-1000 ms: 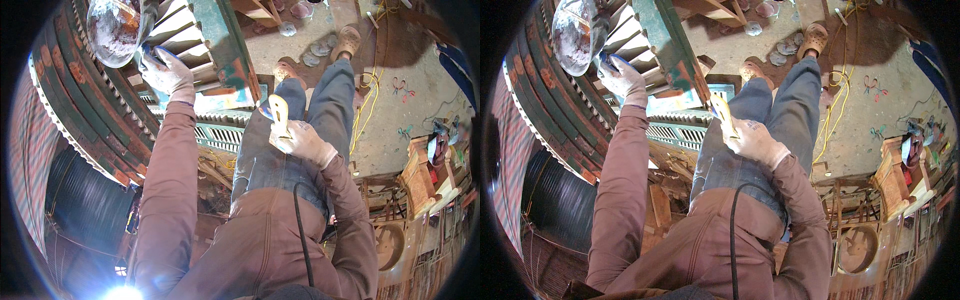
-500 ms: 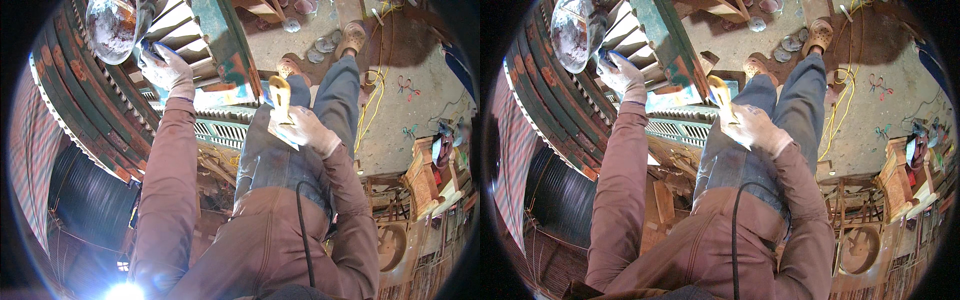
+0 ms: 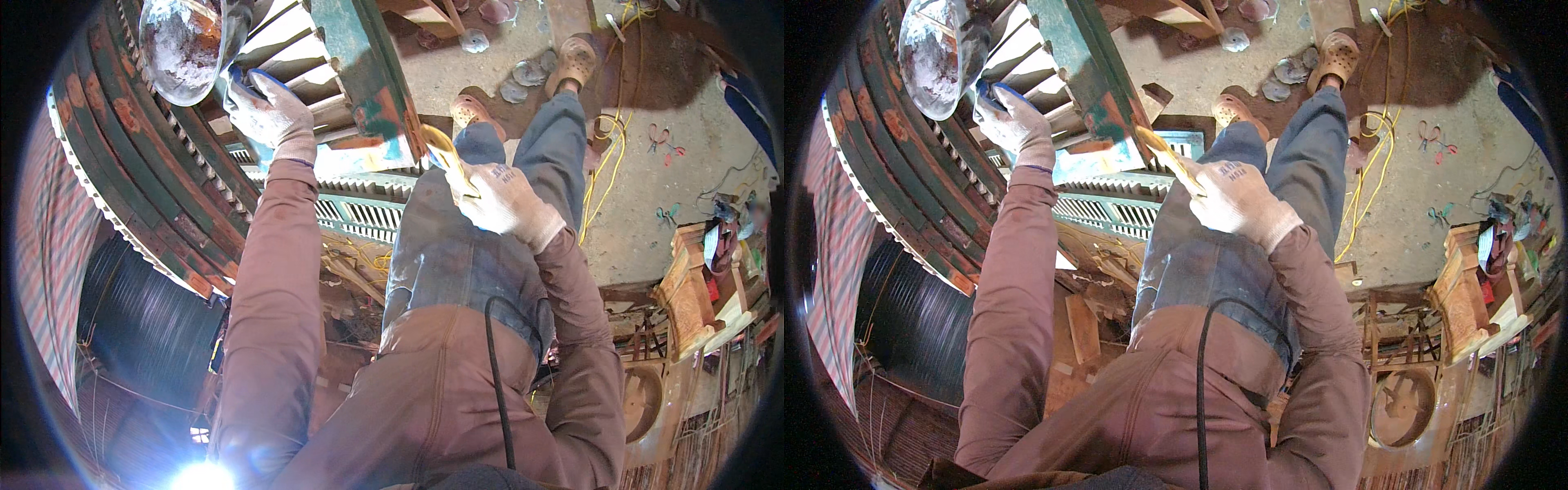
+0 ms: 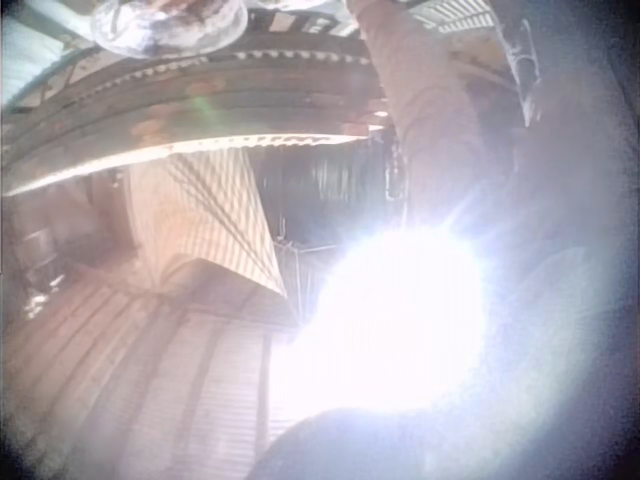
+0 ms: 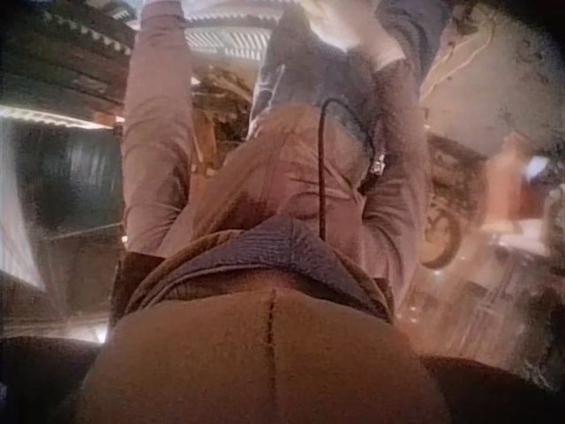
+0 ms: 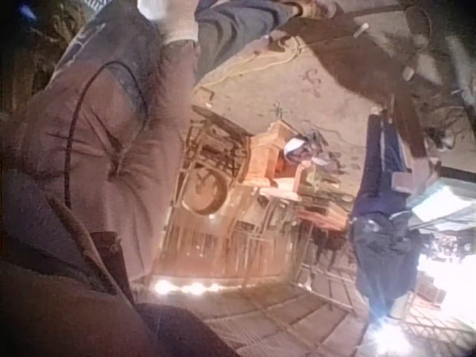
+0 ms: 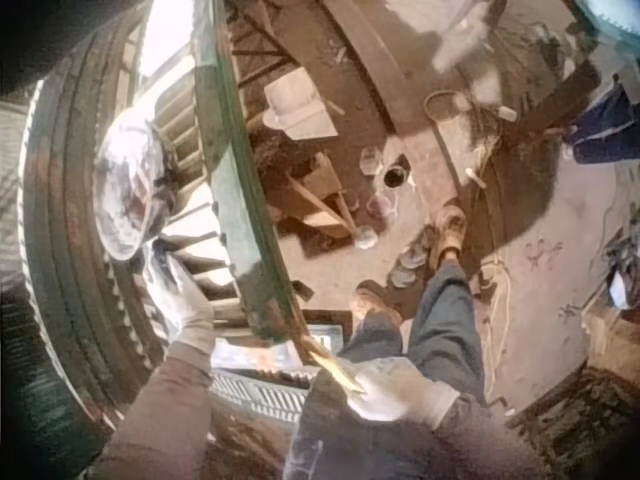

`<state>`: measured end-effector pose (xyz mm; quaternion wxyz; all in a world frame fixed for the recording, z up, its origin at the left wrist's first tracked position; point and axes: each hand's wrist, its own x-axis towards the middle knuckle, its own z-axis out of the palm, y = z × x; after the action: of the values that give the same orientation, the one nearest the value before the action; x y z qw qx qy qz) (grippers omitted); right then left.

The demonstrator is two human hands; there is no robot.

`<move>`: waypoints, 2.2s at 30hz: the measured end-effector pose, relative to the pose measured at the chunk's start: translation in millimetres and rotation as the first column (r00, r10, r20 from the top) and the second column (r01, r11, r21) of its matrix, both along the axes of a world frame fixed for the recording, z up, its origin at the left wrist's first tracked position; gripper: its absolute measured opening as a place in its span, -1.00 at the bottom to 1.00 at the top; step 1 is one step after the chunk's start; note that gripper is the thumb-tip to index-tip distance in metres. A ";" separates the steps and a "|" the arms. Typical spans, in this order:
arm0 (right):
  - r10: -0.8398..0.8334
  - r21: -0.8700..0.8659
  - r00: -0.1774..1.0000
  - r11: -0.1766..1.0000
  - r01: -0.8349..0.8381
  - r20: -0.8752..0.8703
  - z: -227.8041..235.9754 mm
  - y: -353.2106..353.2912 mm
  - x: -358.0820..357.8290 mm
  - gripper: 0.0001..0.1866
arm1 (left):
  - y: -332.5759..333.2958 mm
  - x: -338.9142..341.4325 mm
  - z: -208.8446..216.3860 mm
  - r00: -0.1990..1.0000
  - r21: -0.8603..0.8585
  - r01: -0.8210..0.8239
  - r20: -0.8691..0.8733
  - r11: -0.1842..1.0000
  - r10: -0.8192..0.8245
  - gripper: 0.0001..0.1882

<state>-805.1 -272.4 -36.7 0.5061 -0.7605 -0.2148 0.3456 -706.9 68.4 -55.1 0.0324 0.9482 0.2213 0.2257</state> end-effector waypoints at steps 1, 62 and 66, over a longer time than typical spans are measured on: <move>-0.028 0.015 0.997 1.000 0.027 0.077 -0.1 -2.9 -4.8 -0.39 | 2.1 -2.0 0.1 1.000 0.000 -0.005 0.000 1.000 0.005 -0.52; 0.085 -0.296 0.995 0.953 -0.067 0.050 54.2 20.0 3.1 -0.28 | -2.6 1.2 3.0 0.999 -0.036 0.032 0.014 0.999 -0.032 -0.53; -0.135 0.004 0.981 0.991 0.136 0.141 37.6 31.5 -9.9 -0.23 | -3.0 2.5 -0.1 1.000 -0.038 -0.011 0.025 0.999 0.012 -0.55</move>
<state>-815.0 -240.9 0.8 0.5098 -0.7973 -0.1965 0.2564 -704.3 65.4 -55.2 0.0519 0.9432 0.2305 0.2336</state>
